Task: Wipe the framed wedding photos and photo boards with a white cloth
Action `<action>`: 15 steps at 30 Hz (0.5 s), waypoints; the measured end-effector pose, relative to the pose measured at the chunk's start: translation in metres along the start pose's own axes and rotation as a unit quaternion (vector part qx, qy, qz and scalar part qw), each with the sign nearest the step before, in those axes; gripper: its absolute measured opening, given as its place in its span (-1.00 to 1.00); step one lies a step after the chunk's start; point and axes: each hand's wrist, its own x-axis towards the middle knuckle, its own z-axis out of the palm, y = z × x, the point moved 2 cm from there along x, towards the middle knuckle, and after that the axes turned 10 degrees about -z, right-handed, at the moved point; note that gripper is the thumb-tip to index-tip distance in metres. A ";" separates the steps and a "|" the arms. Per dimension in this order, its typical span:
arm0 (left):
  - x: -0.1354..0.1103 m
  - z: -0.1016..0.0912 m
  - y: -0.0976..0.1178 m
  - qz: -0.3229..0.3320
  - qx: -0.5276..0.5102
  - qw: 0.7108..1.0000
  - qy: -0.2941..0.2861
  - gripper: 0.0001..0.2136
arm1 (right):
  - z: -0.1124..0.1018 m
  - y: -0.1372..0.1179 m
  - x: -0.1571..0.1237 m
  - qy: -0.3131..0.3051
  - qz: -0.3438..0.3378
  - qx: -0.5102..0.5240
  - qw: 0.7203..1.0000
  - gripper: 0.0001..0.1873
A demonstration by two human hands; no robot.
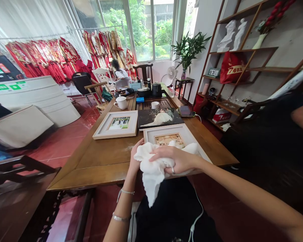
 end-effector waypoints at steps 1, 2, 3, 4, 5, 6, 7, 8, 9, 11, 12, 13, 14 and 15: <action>0.000 0.001 -0.001 -0.009 -0.003 1.000 -0.002 -0.50 | 0.000 -0.008 -0.004 -0.009 -0.007 -0.024 1.000 -0.41; -0.001 0.002 -0.001 -0.014 -0.004 1.000 -0.003 -0.50 | -0.002 -0.015 -0.008 -0.018 -0.010 -0.049 0.999 -0.44; -0.002 0.004 -0.001 -0.014 0.000 1.000 0.000 -0.52 | -0.004 -0.021 -0.013 -0.027 -0.012 -0.075 0.997 -0.48; -0.003 0.005 0.000 -0.007 0.008 1.000 0.004 -0.53 | -0.008 -0.028 -0.018 -0.037 -0.012 -0.097 0.995 -0.51; -0.005 0.006 0.001 0.002 0.019 1.000 0.008 -0.55 | -0.012 -0.033 -0.024 -0.045 -0.009 -0.117 0.992 -0.53; -0.006 0.007 0.003 0.010 0.030 0.999 0.011 -0.56 | -0.016 -0.037 -0.031 -0.052 -0.001 -0.135 0.990 -0.54; -0.008 0.008 0.004 0.018 0.041 0.999 0.011 -0.57 | -0.022 -0.040 -0.039 -0.058 0.013 -0.152 0.987 -0.54; -0.009 0.009 0.006 0.023 0.049 0.998 0.010 -0.58 | -0.027 -0.041 -0.048 -0.063 0.035 -0.169 0.983 -0.54; -0.010 0.009 0.006 0.027 0.056 0.998 0.007 -0.59 | -0.033 -0.040 -0.058 -0.064 0.062 -0.189 0.978 -0.56; -0.010 0.009 0.007 0.030 0.067 0.997 0.005 -0.60 | -0.045 -0.031 -0.079 -0.052 0.126 -0.241 0.961 -0.60; -0.010 0.009 0.007 0.031 0.072 0.997 0.005 -0.61 | -0.051 -0.024 -0.089 -0.033 0.155 -0.273 0.949 -0.63; -0.009 0.009 0.007 0.031 0.077 0.997 0.006 -0.61 | -0.056 -0.015 -0.098 -0.012 0.182 -0.303 0.935 -0.66; -0.009 0.009 0.007 0.030 0.081 0.996 0.006 -0.61 | -0.061 -0.005 -0.106 0.006 0.206 -0.324 0.923 -0.67; -0.008 0.008 0.007 0.029 0.083 0.996 0.004 -0.61 | -0.065 0.005 -0.112 0.025 0.220 -0.334 0.916 -0.67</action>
